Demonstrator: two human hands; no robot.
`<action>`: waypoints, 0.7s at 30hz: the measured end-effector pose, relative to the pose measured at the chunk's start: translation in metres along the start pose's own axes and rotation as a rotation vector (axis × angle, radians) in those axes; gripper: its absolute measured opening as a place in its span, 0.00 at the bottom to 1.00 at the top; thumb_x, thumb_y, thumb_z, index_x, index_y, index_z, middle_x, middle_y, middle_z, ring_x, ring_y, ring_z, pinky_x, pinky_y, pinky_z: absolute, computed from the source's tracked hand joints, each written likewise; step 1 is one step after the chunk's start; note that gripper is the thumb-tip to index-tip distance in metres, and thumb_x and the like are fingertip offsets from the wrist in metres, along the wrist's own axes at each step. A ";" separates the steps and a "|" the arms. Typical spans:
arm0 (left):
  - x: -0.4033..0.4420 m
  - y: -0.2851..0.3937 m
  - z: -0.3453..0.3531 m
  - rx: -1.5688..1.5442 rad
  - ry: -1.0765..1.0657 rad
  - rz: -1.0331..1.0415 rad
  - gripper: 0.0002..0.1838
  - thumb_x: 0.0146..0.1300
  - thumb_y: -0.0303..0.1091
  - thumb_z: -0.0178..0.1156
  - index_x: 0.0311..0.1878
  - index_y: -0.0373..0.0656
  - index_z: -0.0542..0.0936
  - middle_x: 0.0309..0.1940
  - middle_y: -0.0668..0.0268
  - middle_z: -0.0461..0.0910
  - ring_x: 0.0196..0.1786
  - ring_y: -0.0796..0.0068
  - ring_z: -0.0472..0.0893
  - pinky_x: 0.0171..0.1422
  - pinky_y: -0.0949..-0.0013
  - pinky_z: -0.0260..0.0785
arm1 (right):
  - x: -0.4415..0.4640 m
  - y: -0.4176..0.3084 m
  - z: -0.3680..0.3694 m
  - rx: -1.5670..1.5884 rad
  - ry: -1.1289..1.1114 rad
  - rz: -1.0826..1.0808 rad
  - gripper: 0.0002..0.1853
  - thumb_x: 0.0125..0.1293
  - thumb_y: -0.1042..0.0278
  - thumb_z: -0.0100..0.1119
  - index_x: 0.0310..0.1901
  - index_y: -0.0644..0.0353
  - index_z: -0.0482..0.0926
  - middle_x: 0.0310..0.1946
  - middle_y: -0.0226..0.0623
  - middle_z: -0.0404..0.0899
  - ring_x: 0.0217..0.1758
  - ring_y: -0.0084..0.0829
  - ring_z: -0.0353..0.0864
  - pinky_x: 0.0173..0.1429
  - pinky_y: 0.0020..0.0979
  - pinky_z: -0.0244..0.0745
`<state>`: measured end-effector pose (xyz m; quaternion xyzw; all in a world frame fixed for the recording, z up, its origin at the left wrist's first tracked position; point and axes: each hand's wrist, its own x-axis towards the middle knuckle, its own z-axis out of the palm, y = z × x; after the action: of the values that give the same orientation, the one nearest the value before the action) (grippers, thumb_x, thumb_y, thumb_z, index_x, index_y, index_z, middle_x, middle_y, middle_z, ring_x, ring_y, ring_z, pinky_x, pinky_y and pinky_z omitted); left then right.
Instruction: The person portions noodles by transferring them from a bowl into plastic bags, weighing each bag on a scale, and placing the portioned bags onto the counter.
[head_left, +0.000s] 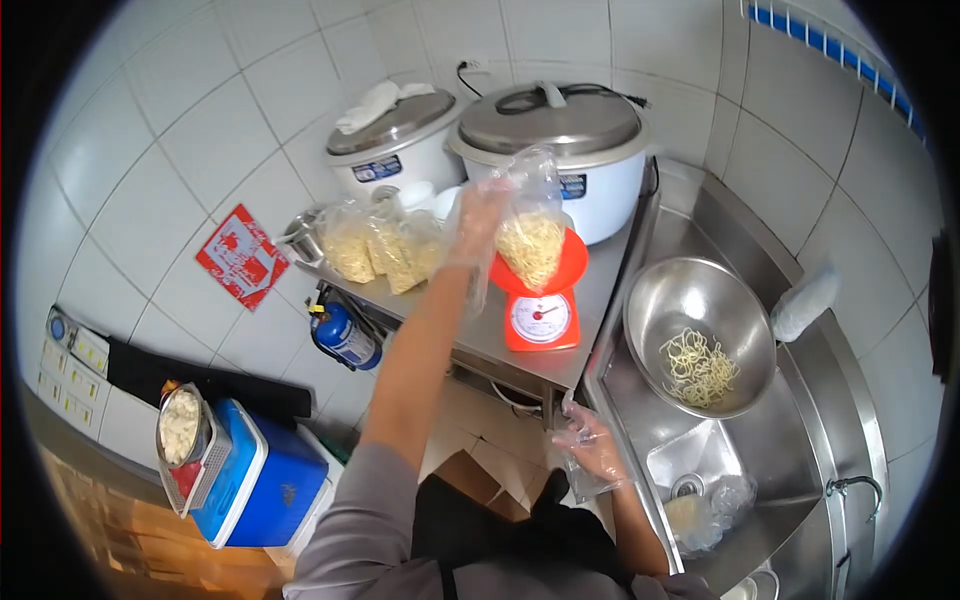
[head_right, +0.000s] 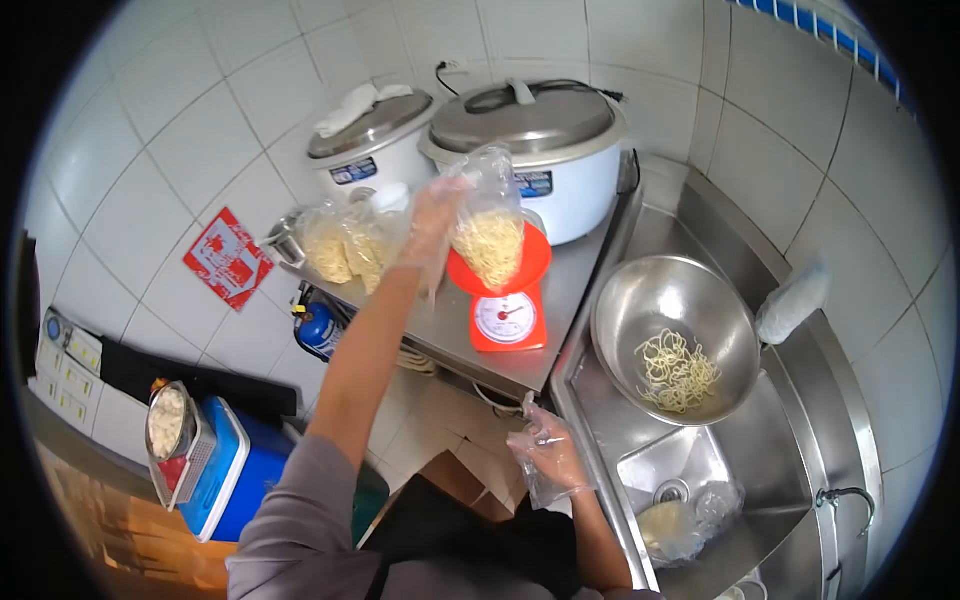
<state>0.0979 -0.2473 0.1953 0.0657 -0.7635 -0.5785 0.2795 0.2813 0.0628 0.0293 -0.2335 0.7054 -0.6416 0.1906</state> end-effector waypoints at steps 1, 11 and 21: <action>0.008 -0.001 0.005 -0.114 0.047 0.067 0.15 0.63 0.41 0.57 0.45 0.39 0.76 0.36 0.67 0.78 0.40 0.77 0.75 0.47 0.71 0.68 | 0.002 -0.005 -0.009 0.021 -0.036 0.043 0.30 0.52 0.70 0.69 0.57 0.62 0.70 0.35 0.31 0.74 0.36 0.18 0.71 0.41 0.22 0.70; 0.048 0.046 -0.077 -0.251 0.523 0.277 0.12 0.68 0.43 0.50 0.37 0.44 0.74 0.29 0.73 0.71 0.34 0.81 0.70 0.39 0.74 0.64 | 0.007 -0.028 -0.057 -0.030 -0.100 0.099 0.25 0.53 0.67 0.68 0.52 0.64 0.74 0.35 0.31 0.78 0.34 0.19 0.72 0.40 0.25 0.71; 0.025 -0.155 -0.103 -0.400 0.372 -0.048 0.13 0.67 0.44 0.49 0.38 0.44 0.72 0.34 0.71 0.71 0.37 0.76 0.71 0.42 0.70 0.68 | -0.020 -0.025 -0.049 -0.154 -0.003 0.141 0.26 0.55 0.61 0.66 0.53 0.65 0.73 0.31 0.35 0.78 0.35 0.21 0.75 0.41 0.25 0.72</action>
<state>0.0941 -0.3948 0.0788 0.1325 -0.5678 -0.7023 0.4084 0.2720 0.1126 0.0587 -0.1981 0.7669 -0.5703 0.2179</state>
